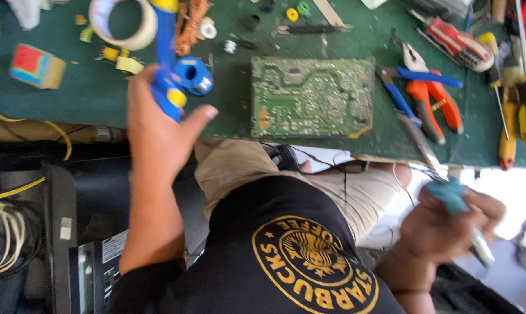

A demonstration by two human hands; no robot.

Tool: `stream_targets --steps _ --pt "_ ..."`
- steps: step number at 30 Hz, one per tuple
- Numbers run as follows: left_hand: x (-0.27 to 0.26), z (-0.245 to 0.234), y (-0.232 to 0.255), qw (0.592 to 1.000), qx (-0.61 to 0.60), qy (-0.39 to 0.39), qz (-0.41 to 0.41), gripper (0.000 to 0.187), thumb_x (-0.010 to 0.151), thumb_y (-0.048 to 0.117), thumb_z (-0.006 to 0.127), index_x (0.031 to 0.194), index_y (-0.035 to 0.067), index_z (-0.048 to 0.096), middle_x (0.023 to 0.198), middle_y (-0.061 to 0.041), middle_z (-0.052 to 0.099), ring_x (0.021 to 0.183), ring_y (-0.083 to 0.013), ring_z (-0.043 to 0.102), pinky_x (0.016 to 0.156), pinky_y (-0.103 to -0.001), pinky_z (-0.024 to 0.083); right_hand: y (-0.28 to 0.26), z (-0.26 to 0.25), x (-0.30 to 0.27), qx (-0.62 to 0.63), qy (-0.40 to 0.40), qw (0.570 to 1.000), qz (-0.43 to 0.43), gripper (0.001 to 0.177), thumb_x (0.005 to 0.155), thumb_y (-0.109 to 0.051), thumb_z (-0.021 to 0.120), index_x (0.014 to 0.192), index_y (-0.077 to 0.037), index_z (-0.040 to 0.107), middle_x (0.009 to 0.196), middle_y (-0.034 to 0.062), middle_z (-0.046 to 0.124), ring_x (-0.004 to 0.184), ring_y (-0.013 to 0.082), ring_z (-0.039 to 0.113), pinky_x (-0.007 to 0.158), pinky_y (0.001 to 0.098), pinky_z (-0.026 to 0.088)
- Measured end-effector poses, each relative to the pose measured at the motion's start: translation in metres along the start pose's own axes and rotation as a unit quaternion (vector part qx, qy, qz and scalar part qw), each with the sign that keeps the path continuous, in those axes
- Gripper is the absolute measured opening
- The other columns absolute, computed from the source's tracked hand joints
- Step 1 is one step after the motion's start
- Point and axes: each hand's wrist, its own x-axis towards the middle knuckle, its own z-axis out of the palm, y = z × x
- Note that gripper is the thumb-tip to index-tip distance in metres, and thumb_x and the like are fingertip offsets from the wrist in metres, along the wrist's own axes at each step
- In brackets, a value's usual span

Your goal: The person uses a soldering iron and a blue soldering tool to work on a green circuit board. They repeatedly apply the soldering iron to the board while holding the blue tool, then set the tools down and pick up the circuit board to inspect it.

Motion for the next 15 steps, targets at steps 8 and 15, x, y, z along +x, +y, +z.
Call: stream_targets --steps 8,15 --pt "0.006 0.015 0.002 0.994 -0.065 0.002 -0.088 0.06 0.091 0.035 0.091 0.13 0.012 0.051 0.119 -0.009 0.072 0.095 -0.0235 0.073 0.08 -0.039 0.056 -0.012 0.05 -0.023 0.258 -0.131 0.952 0.098 0.027 0.113 -0.036 0.065 0.124 -0.012 0.059 0.123 0.0133 0.054 0.088 0.0297 0.067 0.081 0.0424 0.063" --pt "-0.05 0.023 0.045 0.836 -0.451 -0.313 0.003 0.055 0.085 0.013 0.09 0.126 0.016 0.054 0.13 -0.012 0.074 0.115 -0.0239 0.078 0.101 -0.036 0.067 -0.056 0.077 -0.015 0.312 -0.258 0.912 0.061 0.049 0.09 -0.026 0.084 0.125 -0.016 0.052 0.132 0.007 0.045 0.126 0.0233 0.059 0.1 0.0486 0.071"
